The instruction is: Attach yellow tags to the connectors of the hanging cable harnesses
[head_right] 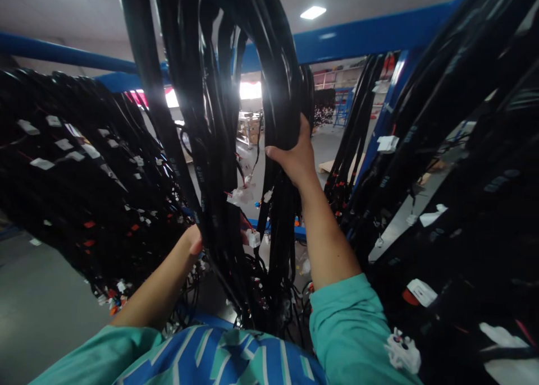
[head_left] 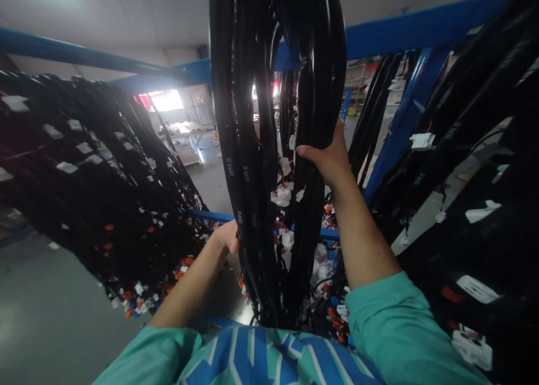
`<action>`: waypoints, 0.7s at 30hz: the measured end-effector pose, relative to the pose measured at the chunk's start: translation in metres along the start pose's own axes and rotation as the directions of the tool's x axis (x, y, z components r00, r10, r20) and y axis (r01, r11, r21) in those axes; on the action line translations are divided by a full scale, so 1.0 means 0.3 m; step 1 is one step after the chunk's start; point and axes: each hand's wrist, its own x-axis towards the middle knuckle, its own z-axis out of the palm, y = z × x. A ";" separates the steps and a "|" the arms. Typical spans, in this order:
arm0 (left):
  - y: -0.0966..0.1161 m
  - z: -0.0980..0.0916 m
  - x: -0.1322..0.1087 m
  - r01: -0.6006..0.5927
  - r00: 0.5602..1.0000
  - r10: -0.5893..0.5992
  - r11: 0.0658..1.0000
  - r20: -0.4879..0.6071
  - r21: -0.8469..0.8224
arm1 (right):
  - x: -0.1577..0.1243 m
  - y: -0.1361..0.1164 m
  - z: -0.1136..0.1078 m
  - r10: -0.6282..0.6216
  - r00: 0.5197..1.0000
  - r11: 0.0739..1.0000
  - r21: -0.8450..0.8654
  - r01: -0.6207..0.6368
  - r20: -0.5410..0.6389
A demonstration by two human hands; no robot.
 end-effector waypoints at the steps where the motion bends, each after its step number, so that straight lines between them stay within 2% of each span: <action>1: 0.002 0.012 -0.014 0.023 0.998 -0.024 1.000 0.051 0.014 | 0.005 0.001 -0.002 0.004 1.000 1.000 0.002 -0.004 0.002; 4: -0.003 0.034 -0.035 0.100 0.968 -0.106 0.994 0.229 0.036 | 0.015 0.009 -0.004 0.006 1.000 1.000 -0.009 -0.006 -0.001; 7: -0.022 0.027 -0.021 0.103 0.932 -0.102 0.995 0.347 0.016 | 0.012 0.014 0.001 0.013 1.000 1.000 -0.009 -0.013 -0.005; 11: -0.038 0.012 0.006 0.102 0.916 -0.103 0.995 0.389 0.021 | 0.000 0.019 0.008 0.019 0.999 1.000 0.021 -0.019 -0.033; 17: -0.029 0.034 0.015 0.125 0.911 -0.117 0.992 0.395 0.006 | 0.001 0.026 0.014 0.016 0.999 1.000 0.015 -0.016 -0.028; 19: -0.029 0.040 0.017 0.125 0.911 -0.101 0.992 0.401 -0.034 | -0.021 -0.004 0.014 -0.002 0.997 1.000 -0.025 0.000 -0.077; 21: -0.031 0.043 0.019 0.118 0.912 -0.078 0.990 0.402 -0.075 | -0.070 -0.061 0.014 -0.044 0.982 0.993 -0.117 0.023 -0.184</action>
